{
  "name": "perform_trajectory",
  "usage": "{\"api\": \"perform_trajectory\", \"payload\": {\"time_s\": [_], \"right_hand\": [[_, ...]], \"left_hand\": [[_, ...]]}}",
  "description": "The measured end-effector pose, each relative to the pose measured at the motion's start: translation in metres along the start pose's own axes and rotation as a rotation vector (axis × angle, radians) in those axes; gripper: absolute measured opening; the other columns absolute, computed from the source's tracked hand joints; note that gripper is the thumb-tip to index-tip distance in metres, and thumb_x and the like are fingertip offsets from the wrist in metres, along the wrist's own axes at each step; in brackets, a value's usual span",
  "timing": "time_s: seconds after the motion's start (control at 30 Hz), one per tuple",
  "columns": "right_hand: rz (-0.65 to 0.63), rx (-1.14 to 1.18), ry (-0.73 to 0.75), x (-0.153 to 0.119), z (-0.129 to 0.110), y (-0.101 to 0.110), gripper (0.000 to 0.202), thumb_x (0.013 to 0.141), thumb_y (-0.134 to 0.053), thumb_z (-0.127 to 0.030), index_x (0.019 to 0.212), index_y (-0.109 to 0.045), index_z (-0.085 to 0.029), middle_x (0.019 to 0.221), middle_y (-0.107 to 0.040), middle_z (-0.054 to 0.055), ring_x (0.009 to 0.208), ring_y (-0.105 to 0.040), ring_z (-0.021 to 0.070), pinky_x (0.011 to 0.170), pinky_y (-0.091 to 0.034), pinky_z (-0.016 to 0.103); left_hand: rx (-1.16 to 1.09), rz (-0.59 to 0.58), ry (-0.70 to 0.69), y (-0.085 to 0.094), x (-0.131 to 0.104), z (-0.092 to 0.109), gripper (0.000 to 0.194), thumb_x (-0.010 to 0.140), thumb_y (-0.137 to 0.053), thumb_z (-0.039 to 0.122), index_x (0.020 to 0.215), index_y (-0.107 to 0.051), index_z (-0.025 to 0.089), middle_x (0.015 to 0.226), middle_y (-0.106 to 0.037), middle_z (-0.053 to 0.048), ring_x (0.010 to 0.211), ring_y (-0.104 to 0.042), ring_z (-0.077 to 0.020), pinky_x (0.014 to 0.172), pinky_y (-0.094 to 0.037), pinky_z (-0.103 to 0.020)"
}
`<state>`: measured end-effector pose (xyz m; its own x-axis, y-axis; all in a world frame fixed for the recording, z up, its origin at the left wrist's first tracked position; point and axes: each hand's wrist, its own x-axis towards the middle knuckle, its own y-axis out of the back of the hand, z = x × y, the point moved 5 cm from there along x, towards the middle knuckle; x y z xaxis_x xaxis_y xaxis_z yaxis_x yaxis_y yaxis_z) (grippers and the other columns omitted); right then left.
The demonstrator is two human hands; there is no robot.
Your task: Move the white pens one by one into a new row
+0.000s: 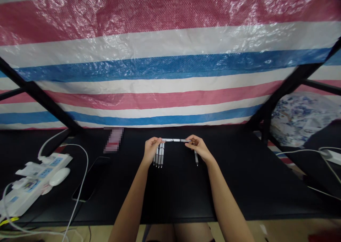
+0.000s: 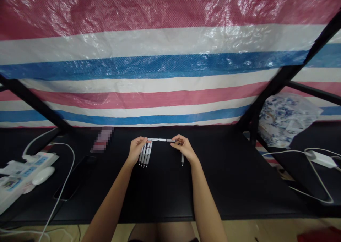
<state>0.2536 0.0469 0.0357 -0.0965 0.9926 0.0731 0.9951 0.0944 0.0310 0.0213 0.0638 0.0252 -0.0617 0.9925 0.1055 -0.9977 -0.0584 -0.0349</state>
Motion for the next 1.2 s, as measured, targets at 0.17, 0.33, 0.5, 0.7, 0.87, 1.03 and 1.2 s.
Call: {"api": "perform_trajectory", "payload": {"time_s": [0.17,0.33,0.5,0.7,0.87,1.03,1.2], "right_hand": [[0.025,0.063,0.010,0.001,-0.001,0.003,0.025,0.069,-0.069,-0.041,0.084,-0.064,-0.021,0.096,-0.067,0.005,0.066,-0.053,0.0130,0.055,-0.038,0.025],[0.035,-0.018,-0.040,0.004,0.004,0.001,0.038,0.079,-0.055,-0.054,0.075,-0.066,-0.018,0.070,-0.067,0.006,0.054,-0.048,0.0117,0.052,-0.035,0.026],[-0.024,-0.036,-0.056,0.003,0.003,-0.004,0.037,0.074,-0.061,-0.053,0.063,-0.061,-0.018,0.060,-0.066,0.004,0.051,-0.047,0.0113,0.053,-0.036,0.026],[-0.009,0.013,-0.034,0.002,0.001,-0.004,0.029,0.069,-0.069,-0.045,0.078,-0.065,-0.018,0.069,-0.069,0.005,0.060,-0.055,0.0142,0.061,-0.041,0.029],[-0.004,0.038,-0.032,0.002,0.000,-0.004,0.029,0.064,-0.073,-0.042,0.081,-0.066,-0.019,0.076,-0.069,0.005,0.075,-0.062,0.0185,0.070,-0.043,0.031],[0.012,0.012,-0.008,0.002,0.001,-0.002,0.027,0.061,-0.075,-0.039,0.077,-0.065,-0.020,0.077,-0.067,0.002,0.074,-0.060,0.0175,0.072,-0.043,0.032],[0.045,-0.036,0.009,0.002,0.002,0.001,0.022,0.063,-0.073,-0.037,0.075,-0.065,-0.021,0.071,-0.063,0.000,0.066,-0.054,0.0151,0.066,-0.040,0.030]], "left_hand": [[-0.039,0.002,0.014,0.000,-0.002,0.004,0.026,0.070,-0.067,0.041,0.066,-0.067,0.015,0.073,-0.072,-0.007,0.070,-0.065,-0.0178,0.070,-0.046,-0.027],[-0.029,-0.021,-0.002,-0.002,-0.002,0.003,0.026,0.070,-0.067,0.042,0.067,-0.067,0.015,0.072,-0.072,-0.006,0.070,-0.065,-0.0181,0.068,-0.045,-0.027],[0.012,-0.034,-0.012,-0.003,-0.002,0.003,0.027,0.072,-0.065,0.042,0.064,-0.064,0.016,0.071,-0.071,-0.006,0.067,-0.063,-0.0168,0.066,-0.044,-0.027],[0.182,-0.041,-0.097,-0.002,-0.003,0.011,0.036,0.078,-0.057,0.045,0.058,-0.062,0.016,0.059,-0.063,-0.002,0.052,-0.051,-0.0103,0.054,-0.035,-0.023],[0.263,-0.068,-0.118,-0.004,-0.004,0.014,0.041,0.082,-0.051,0.046,0.052,-0.052,0.017,0.049,-0.050,0.002,0.046,-0.041,-0.0089,0.050,-0.030,-0.023],[0.296,-0.054,-0.114,-0.004,-0.005,0.016,0.045,0.083,-0.047,0.046,0.047,-0.045,0.018,0.045,-0.043,0.003,0.046,-0.039,-0.0094,0.050,-0.030,-0.024],[0.271,-0.043,-0.088,-0.002,-0.004,0.014,0.047,0.083,-0.047,0.046,0.045,-0.045,0.018,0.044,-0.042,0.002,0.045,-0.038,-0.0094,0.049,-0.030,-0.024]]}}
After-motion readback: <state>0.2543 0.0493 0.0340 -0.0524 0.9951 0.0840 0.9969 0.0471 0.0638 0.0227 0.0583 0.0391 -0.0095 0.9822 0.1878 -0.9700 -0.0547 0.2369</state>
